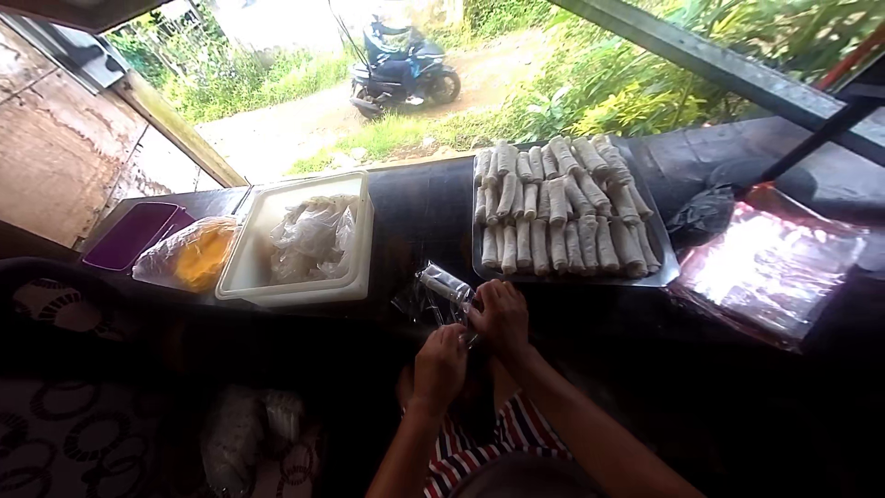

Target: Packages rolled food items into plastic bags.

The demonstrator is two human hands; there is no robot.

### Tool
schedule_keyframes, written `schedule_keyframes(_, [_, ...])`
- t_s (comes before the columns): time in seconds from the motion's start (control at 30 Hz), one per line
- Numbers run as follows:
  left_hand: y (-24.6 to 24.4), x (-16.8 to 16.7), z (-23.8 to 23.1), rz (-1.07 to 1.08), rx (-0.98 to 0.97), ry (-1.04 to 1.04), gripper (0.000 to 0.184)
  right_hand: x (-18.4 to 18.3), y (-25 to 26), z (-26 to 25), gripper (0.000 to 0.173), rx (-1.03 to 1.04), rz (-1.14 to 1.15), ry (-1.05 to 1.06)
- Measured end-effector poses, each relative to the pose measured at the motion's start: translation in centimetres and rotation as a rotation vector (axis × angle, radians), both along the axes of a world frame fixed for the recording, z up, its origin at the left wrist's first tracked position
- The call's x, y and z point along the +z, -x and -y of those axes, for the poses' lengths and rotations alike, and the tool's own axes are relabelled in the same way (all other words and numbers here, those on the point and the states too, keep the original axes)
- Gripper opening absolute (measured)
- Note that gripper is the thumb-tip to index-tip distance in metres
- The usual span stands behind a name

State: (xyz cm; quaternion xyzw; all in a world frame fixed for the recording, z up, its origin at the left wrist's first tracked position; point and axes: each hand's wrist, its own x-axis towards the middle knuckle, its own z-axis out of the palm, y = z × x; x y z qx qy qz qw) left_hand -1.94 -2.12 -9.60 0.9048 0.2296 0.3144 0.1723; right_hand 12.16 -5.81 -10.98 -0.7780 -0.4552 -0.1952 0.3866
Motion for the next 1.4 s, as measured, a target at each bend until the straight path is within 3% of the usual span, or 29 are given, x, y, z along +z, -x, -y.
schedule_keyframes(0.07, [0.1,0.3,-0.5,-0.014,0.009,-0.017,0.027,-0.1,0.0,0.3,0.018,0.042,-0.015,0.022])
schedule_keyframes(0.23, [-0.9,0.9,-2.8,-0.180,-0.004,0.073,0.068,-0.2,-0.2,1.4,0.011,0.116,-0.076,0.014])
schedule_keyframes(0.37, [-2.3,2.0,-3.5,-0.452,-0.062,0.193,0.074,0.5,-1.2,3.5,0.022,0.250,-0.118,0.057])
schedule_keyframes(0.47, [-3.0,1.4,-3.9,-0.427,-0.098,0.120,0.068,3.1,-3.4,5.2,0.032,0.455,-0.114,0.141])
schedule_keyframes(0.53, [-3.4,1.6,-4.0,-0.459,-0.108,0.123,0.066,5.6,-5.3,5.5,0.032,0.409,-0.015,0.124])
schedule_keyframes(0.7, [-3.2,1.6,-4.2,-0.506,-0.132,0.102,0.065,10.0,-12.2,3.6,0.012,0.156,0.063,0.193])
schedule_keyframes(0.77, [-2.5,1.9,-4.4,-0.500,-0.167,0.150,0.076,10.8,-14.7,2.4,0.011,0.132,0.021,0.253])
schedule_keyframes(0.87, [-1.5,2.3,-4.2,-0.417,-0.181,0.169,0.096,11.5,-16.7,0.7,0.038,0.168,-0.055,0.375])
schedule_keyframes(0.93, [-0.8,2.4,-4.0,-0.384,-0.186,0.165,0.092,11.4,-17.0,-0.6,0.048,0.135,-0.068,0.487])
schedule_keyframes(1.07, [0.4,3.1,-3.7,-0.335,-0.213,0.203,0.083,11.1,-17.0,-1.1,0.026,0.103,-0.127,0.456])
schedule_keyframes(1.2, [1.2,3.4,-3.0,-0.211,-0.228,0.181,0.071,12.7,-15.7,2.1,0.026,0.001,-0.385,0.201])
schedule_keyframes(1.4, [0.4,1.2,-0.3,0.041,-0.145,-0.040,0.026,11.0,-12.2,8.3,0.011,0.319,-1.056,-0.299])
